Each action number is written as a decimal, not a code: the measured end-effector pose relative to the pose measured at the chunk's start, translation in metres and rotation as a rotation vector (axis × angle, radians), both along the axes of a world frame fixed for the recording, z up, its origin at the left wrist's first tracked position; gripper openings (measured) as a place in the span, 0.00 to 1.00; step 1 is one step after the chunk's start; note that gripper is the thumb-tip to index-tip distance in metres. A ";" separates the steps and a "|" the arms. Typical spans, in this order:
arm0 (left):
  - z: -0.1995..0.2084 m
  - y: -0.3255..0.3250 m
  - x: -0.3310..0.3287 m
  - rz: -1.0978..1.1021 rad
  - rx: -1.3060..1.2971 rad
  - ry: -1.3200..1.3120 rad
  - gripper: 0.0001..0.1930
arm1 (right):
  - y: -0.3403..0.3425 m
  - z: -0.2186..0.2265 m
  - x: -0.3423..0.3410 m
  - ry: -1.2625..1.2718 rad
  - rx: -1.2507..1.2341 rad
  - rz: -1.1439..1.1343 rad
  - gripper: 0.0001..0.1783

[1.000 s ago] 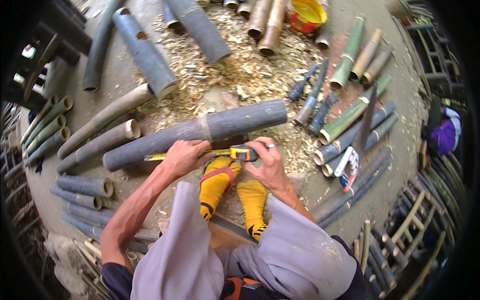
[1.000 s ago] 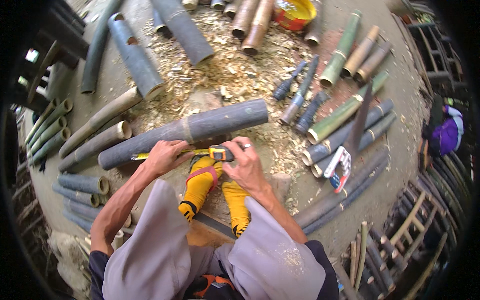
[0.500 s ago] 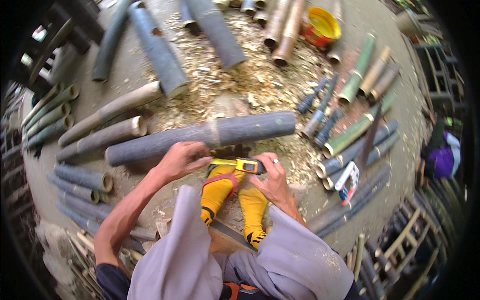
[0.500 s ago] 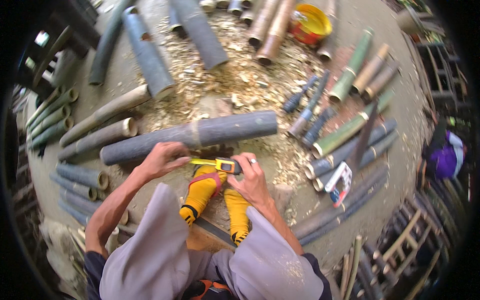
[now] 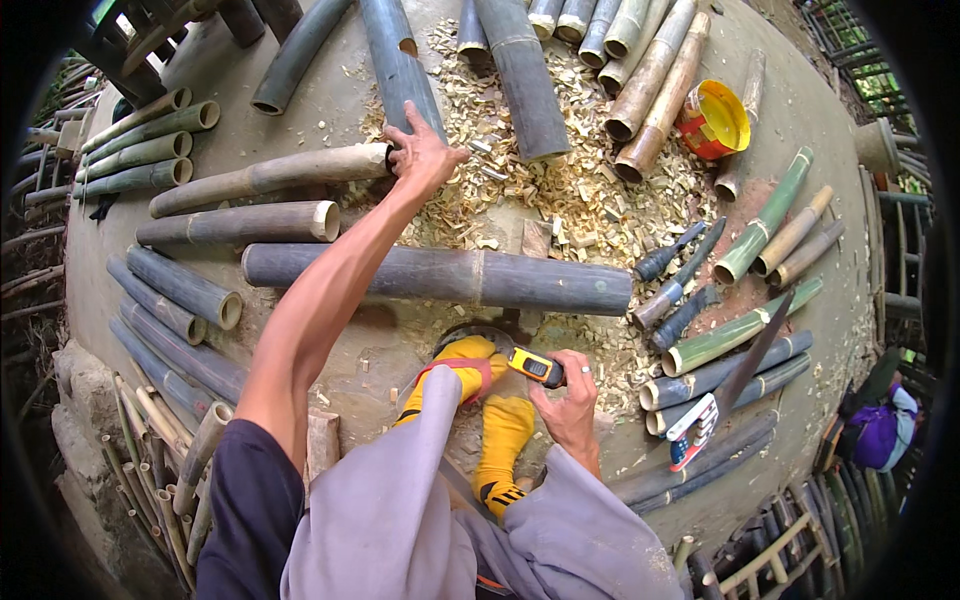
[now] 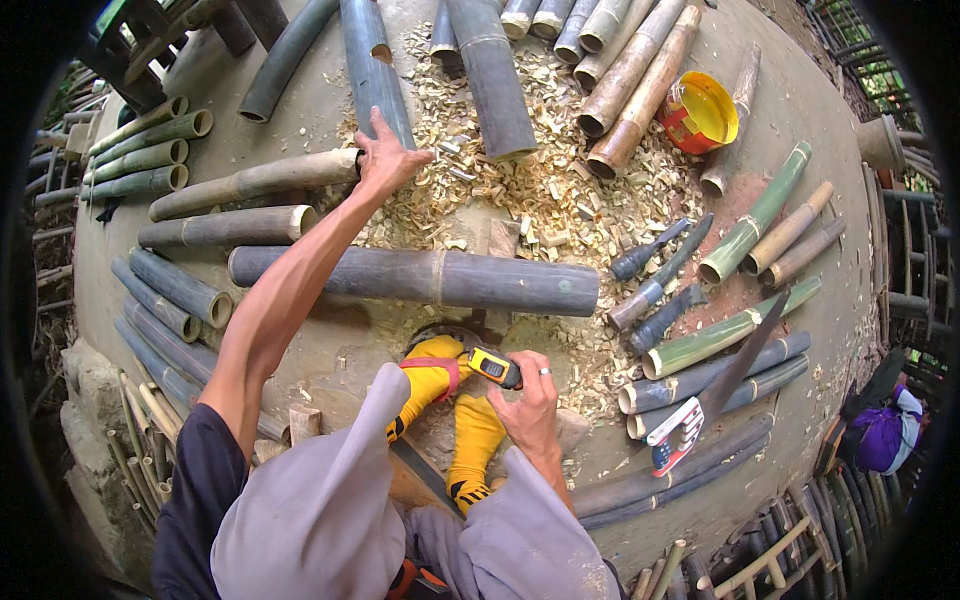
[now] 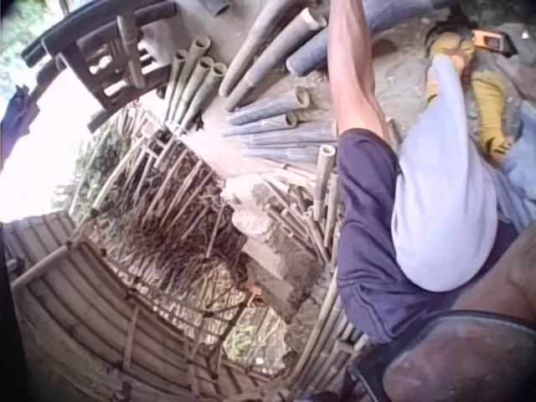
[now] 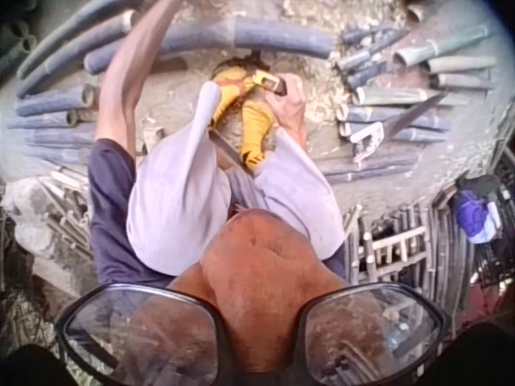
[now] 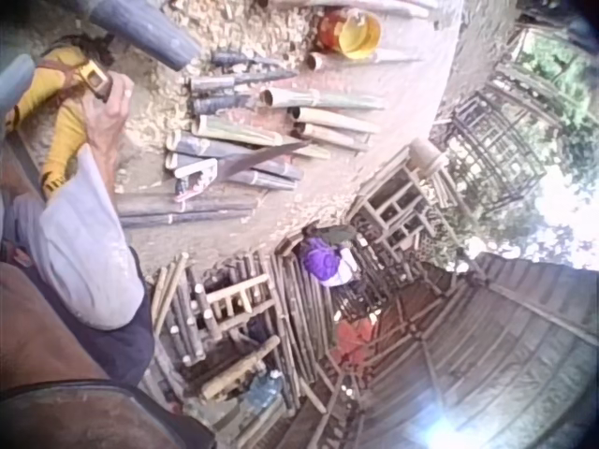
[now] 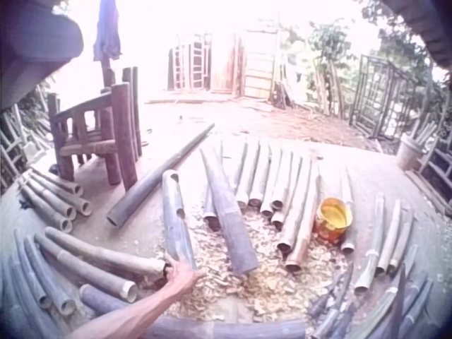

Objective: The person measures and cuts bamboo poles using a tape measure, a knife, and a hand saw. They select poles from a pile, measure specific lengths, mark them, and then cut them to size.

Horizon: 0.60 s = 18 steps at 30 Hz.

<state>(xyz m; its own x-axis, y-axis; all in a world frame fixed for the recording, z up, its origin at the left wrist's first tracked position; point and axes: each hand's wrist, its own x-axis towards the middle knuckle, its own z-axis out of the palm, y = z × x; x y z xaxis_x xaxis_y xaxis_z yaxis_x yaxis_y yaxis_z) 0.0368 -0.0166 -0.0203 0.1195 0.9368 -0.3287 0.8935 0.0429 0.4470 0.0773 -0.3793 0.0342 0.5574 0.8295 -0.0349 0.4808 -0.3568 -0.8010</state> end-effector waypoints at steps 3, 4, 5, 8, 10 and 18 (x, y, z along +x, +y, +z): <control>0.002 -0.003 0.004 0.044 -0.022 -0.025 0.66 | -0.002 0.004 0.000 0.037 -0.011 -0.024 0.19; 0.004 -0.002 0.003 0.078 -0.048 -0.094 0.66 | -0.003 0.007 0.000 0.052 -0.018 -0.033 0.19; 0.006 -0.001 0.000 0.115 -0.073 -0.161 0.66 | -0.004 0.007 0.001 0.027 0.000 -0.033 0.19; 0.016 -0.023 -0.001 0.339 -0.511 -0.772 0.53 | -0.009 0.007 0.001 -0.015 0.031 -0.056 0.20; 0.031 -0.061 0.006 0.383 -0.786 -1.006 0.44 | -0.014 0.009 0.004 0.004 0.043 -0.076 0.21; 0.061 -0.182 0.060 0.475 -1.075 -1.206 0.16 | -0.024 0.023 0.010 0.085 0.242 -0.346 0.23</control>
<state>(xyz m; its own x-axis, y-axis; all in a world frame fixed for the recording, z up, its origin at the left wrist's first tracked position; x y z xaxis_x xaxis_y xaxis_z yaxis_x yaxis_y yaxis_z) 0.0970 -0.1985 0.0409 0.5545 0.3889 -0.7358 -0.0938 0.9077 0.4090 0.0876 -0.4036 0.0575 0.8075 0.5844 0.0800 0.2950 -0.2827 -0.9127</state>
